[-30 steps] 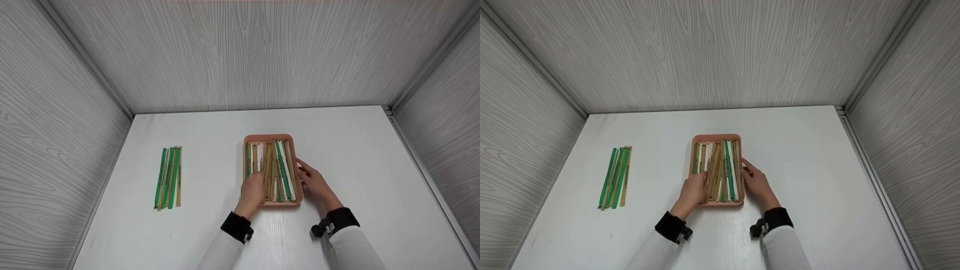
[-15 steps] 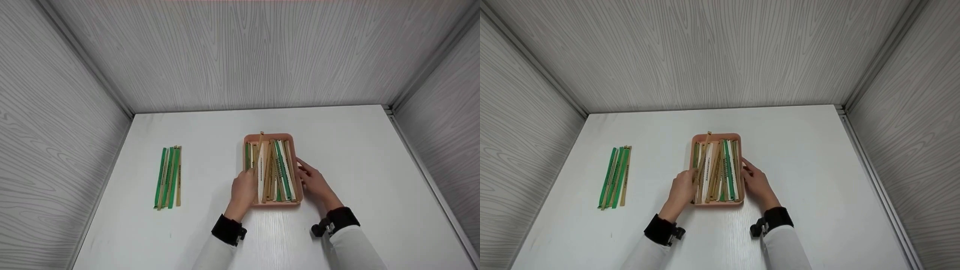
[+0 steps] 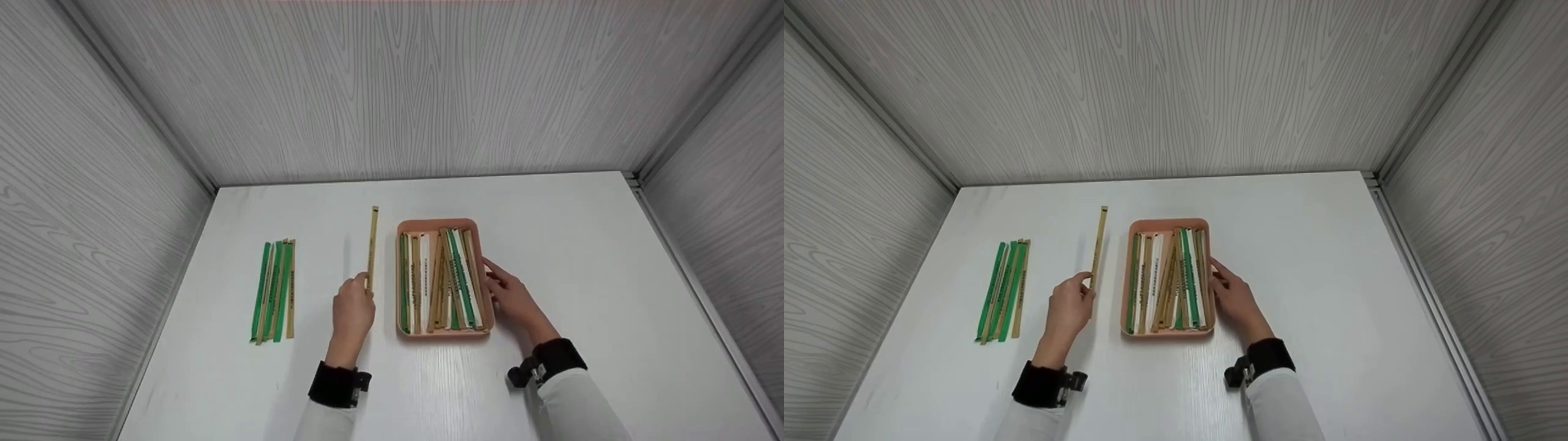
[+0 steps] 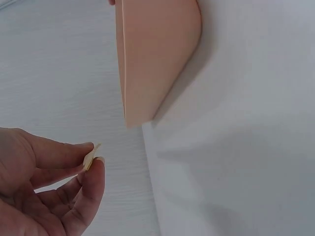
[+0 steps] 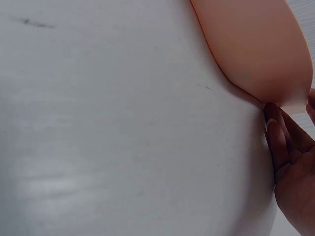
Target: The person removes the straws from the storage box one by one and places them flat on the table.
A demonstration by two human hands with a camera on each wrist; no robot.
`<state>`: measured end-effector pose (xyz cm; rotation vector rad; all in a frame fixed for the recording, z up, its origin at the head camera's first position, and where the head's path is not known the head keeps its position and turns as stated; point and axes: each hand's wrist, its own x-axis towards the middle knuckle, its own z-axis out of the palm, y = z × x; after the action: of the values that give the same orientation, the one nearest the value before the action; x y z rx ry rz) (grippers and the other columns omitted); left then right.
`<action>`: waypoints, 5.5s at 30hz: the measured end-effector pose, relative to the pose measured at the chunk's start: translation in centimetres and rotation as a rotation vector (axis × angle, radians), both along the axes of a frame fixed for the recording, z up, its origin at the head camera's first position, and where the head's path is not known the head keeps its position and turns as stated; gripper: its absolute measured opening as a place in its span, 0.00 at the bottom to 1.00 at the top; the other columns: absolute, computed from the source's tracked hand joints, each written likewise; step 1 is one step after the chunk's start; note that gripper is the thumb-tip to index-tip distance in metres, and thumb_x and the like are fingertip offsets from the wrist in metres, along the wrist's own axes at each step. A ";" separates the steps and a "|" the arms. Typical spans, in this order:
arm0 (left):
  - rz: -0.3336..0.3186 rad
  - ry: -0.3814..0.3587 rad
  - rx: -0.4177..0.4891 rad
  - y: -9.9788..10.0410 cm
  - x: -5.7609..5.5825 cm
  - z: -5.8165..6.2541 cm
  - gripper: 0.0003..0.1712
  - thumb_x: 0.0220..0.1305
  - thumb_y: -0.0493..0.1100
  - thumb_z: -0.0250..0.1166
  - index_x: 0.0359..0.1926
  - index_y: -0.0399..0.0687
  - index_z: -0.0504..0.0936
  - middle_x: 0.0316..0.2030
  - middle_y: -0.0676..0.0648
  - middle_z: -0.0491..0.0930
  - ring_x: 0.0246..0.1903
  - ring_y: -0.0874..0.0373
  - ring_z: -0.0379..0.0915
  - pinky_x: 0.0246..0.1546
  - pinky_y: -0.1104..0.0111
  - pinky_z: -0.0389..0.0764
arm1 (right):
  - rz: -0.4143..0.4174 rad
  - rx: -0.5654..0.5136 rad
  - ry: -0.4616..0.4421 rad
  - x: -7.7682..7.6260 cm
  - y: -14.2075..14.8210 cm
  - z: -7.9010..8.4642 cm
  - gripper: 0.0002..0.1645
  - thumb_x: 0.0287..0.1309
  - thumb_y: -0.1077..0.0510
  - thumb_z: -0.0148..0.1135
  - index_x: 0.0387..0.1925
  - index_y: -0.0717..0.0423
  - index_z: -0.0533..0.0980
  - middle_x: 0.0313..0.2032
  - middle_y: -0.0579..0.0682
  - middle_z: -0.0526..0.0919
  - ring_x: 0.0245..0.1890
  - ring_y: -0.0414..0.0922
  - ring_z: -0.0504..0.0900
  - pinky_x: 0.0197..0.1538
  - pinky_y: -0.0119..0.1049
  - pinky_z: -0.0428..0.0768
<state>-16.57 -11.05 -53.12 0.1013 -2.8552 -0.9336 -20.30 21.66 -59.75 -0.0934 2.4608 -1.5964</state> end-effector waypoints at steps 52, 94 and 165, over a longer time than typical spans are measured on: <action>0.412 -0.301 0.042 -19.4 2.3 -2.3 0.23 0.64 0.29 0.50 0.60 0.29 0.73 0.44 0.26 0.78 0.31 0.42 0.76 0.23 0.57 0.72 | 0.006 0.000 0.029 -0.1 0.1 -0.1 0.30 0.75 0.52 0.48 0.75 0.42 0.59 0.58 0.60 0.77 0.42 0.49 0.81 0.42 0.39 0.78; -0.228 0.015 -0.032 4.9 1.4 0.6 0.21 0.67 0.40 0.64 0.57 0.35 0.78 0.41 0.39 0.77 0.38 0.50 0.78 0.35 0.62 0.80 | 0.026 -0.013 0.013 -0.1 0.0 0.1 0.31 0.75 0.51 0.47 0.75 0.45 0.57 0.60 0.62 0.74 0.45 0.51 0.81 0.43 0.39 0.78; -0.279 0.026 -0.290 9.3 0.2 -2.8 0.21 0.55 0.30 0.67 0.51 0.34 0.76 0.30 0.39 0.75 0.18 0.51 0.74 0.13 0.64 0.74 | 0.027 -0.024 0.017 -0.5 0.3 -0.5 0.32 0.75 0.52 0.48 0.75 0.48 0.56 0.60 0.65 0.74 0.45 0.53 0.80 0.43 0.42 0.78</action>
<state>-16.41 -1.79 -55.90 -0.3437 -2.9926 -0.5425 -20.78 21.92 -60.29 -0.1436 2.4433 -1.6206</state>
